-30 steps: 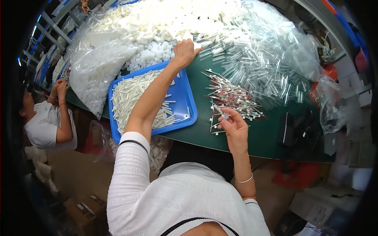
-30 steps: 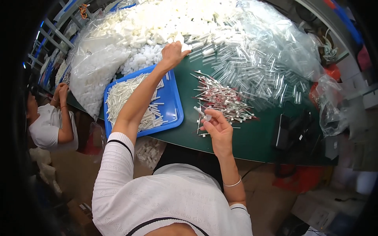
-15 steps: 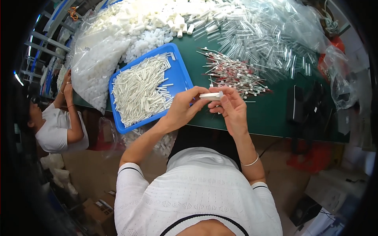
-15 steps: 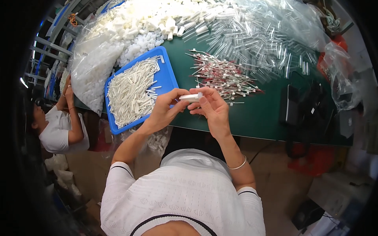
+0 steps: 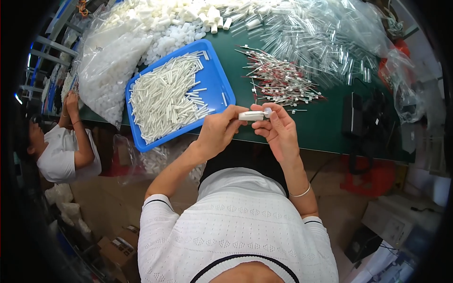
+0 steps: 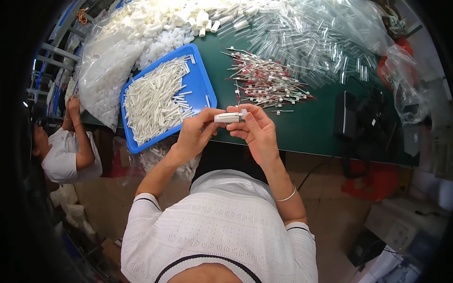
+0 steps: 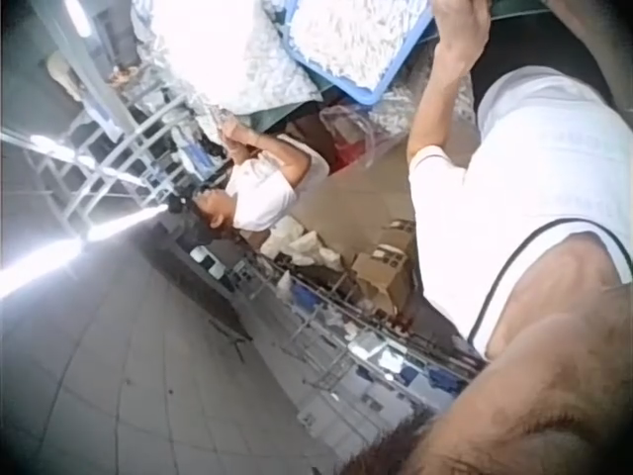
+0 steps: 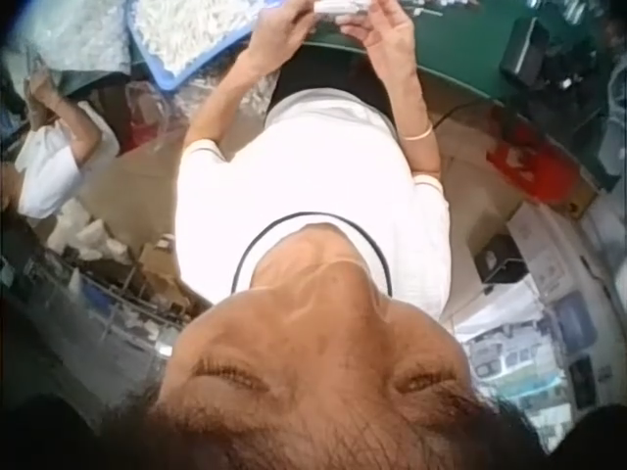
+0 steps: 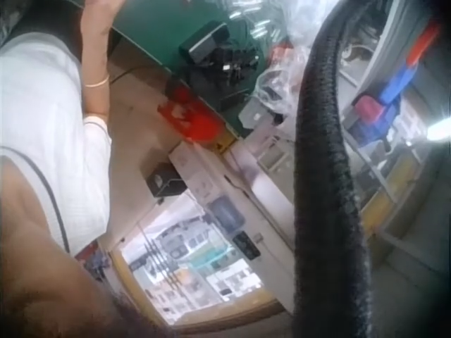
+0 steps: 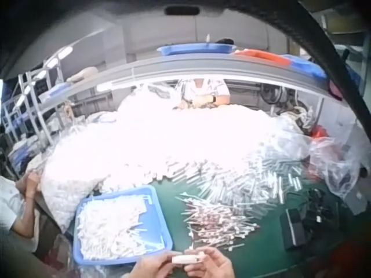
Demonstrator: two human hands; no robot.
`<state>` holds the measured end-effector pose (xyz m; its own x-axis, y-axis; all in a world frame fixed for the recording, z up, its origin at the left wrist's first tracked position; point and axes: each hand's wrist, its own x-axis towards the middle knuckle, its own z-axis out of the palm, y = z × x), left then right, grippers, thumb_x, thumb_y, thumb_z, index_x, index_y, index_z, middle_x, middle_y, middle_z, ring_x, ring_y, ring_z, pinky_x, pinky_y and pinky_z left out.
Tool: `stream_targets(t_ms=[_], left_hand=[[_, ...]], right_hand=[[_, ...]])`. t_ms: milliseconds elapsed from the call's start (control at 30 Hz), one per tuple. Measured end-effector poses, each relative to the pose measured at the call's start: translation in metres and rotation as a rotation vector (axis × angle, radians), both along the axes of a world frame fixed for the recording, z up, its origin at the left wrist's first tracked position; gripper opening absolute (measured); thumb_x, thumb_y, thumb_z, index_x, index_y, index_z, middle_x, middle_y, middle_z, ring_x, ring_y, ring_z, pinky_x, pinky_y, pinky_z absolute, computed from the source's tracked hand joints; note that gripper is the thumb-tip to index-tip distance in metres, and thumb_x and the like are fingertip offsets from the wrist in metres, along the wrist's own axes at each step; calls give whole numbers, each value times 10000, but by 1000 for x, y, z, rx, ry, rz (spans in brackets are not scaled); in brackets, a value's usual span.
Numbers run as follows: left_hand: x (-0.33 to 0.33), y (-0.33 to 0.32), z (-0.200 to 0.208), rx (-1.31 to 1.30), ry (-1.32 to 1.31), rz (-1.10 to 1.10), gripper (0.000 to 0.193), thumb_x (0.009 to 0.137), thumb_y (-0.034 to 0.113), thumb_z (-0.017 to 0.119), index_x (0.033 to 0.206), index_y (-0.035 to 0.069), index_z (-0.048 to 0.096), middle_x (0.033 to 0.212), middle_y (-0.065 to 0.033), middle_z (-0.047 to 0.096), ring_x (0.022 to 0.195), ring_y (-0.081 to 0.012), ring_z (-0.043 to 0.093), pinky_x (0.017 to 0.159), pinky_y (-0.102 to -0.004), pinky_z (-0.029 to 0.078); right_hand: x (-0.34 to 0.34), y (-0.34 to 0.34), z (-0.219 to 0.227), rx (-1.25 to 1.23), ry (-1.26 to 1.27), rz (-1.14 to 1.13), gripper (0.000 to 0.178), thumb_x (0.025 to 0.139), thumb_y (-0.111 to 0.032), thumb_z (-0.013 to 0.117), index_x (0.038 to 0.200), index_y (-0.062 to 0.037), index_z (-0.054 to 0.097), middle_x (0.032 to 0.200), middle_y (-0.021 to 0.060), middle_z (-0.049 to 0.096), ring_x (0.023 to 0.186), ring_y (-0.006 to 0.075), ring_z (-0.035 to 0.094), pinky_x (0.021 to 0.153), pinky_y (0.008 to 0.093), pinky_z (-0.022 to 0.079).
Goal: Assembling small plastic components by inserting rods into caps at a factory workbench.
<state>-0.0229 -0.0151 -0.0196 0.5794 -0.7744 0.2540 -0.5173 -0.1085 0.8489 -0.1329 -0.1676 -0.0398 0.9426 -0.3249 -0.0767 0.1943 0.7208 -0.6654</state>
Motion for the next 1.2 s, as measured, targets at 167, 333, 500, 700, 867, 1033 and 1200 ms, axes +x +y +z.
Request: stream_targets(t_ms=[167, 333, 500, 700, 867, 1033, 1200], left_hand=[[6, 3, 4, 27, 164, 8, 143, 894, -7, 565, 1031, 7, 604, 769, -76, 684, 562, -111, 610, 527, -227, 481], [13, 6, 1, 31, 502, -15, 134, 917, 24, 563, 1042, 2, 605, 781, -46, 681, 581, -70, 586, 515, -207, 460], [11, -1, 3, 14, 476, -5, 181, 909, 42, 583, 1086, 4, 595, 801, -44, 665, 608, -67, 561, 528, -209, 445], [20, -10, -6, -14, 244, 83, 180, 876, 65, 591, 1045, 5, 572, 780, -63, 617, 596, -83, 519, 526, -228, 403], [36, -27, -2, 124, 429, 3, 126, 925, 54, 512, 1033, -10, 519, 866, -30, 601, 788, -54, 574, 651, -202, 444], [83, -59, 27, 276, 614, -442, 269, 901, 113, 595, 1144, 17, 530, 809, -47, 661, 707, -71, 597, 605, -227, 467], [198, -129, -8, 105, -519, 289, 139, 839, 158, 653, 920, 52, 693, 851, -102, 665, 784, -267, 638, 706, -359, 508]], right_hand=[[-1, 2, 2, -134, 14, 7, 277, 963, -161, 542, 1166, 27, 522, 1179, 202, 606, 893, 224, 678, 784, 301, 572], [2, -3, 0, -245, -16, 24, 245, 953, -106, 542, 1139, 52, 535, 1194, 239, 586, 959, 220, 661, 798, 303, 580], [7, -8, -4, -435, 33, -2, 215, 921, -4, 562, 1126, 59, 566, 1134, 176, 619, 967, 190, 646, 846, 286, 553], [16, 2, -3, -964, 93, -172, 306, 827, 62, 633, 1120, -23, 611, 1076, 108, 655, 949, 177, 654, 803, 260, 527], [38, -9, 15, -1579, -28, -405, 341, 689, 17, 694, 1012, -42, 604, 931, 97, 610, 899, 286, 577, 815, 404, 468], [38, -25, 14, -1762, 16, -445, 256, 743, -58, 701, 982, -52, 609, 886, 74, 615, 854, 269, 590, 834, 418, 437], [21, -25, 33, -1496, 120, -411, 175, 790, 17, 673, 961, -3, 644, 889, 130, 659, 757, 280, 652, 655, 317, 511]])
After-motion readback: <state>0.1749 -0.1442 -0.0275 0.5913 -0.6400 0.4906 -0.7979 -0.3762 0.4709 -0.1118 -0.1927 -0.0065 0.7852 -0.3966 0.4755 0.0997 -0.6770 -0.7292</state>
